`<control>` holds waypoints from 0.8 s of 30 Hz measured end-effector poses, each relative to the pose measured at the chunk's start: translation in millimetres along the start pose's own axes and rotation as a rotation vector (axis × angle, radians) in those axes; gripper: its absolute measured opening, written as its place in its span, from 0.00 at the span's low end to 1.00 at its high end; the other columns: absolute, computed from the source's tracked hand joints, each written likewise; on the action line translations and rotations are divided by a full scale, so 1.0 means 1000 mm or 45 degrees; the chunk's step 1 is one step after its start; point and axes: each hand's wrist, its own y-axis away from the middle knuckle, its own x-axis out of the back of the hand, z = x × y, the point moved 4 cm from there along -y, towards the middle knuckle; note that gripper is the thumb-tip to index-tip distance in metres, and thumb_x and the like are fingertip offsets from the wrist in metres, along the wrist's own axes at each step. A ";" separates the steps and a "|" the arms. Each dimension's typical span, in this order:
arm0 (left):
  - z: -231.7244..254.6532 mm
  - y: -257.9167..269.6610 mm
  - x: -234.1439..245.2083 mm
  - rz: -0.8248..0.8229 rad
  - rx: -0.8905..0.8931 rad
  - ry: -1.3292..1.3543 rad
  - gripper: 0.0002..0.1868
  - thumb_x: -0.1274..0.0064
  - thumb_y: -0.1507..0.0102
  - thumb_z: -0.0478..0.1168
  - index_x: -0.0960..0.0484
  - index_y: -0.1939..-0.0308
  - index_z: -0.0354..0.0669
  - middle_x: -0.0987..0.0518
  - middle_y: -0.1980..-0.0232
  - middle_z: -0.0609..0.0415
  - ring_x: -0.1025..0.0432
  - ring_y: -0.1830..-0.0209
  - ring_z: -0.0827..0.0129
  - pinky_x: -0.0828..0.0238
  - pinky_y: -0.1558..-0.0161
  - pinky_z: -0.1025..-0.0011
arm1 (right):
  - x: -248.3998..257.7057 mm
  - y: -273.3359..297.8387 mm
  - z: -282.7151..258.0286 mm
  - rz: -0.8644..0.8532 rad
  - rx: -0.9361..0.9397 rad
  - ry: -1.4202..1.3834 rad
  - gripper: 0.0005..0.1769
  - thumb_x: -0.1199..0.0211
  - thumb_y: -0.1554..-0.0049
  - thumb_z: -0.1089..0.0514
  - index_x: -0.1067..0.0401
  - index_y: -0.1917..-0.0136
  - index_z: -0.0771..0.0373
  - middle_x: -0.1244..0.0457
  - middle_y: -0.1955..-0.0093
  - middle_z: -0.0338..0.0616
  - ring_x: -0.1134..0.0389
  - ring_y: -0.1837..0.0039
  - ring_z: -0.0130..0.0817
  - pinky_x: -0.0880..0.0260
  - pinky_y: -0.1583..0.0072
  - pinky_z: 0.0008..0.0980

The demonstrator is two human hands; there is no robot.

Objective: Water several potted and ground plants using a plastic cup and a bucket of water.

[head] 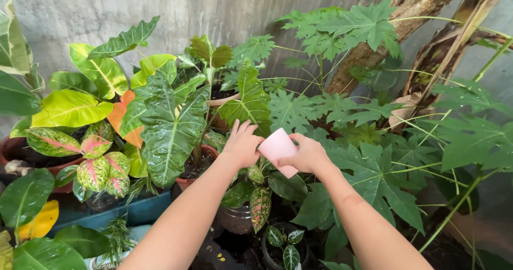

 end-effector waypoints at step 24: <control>0.022 -0.017 -0.002 -0.048 0.011 0.052 0.19 0.40 0.43 0.51 0.13 0.48 0.60 0.37 0.26 0.45 0.54 0.20 0.46 0.78 0.23 0.41 | 0.024 0.007 0.018 0.029 0.022 0.066 0.57 0.22 0.69 0.33 0.31 0.29 0.52 0.30 0.40 0.49 0.28 0.40 0.43 0.30 0.37 0.39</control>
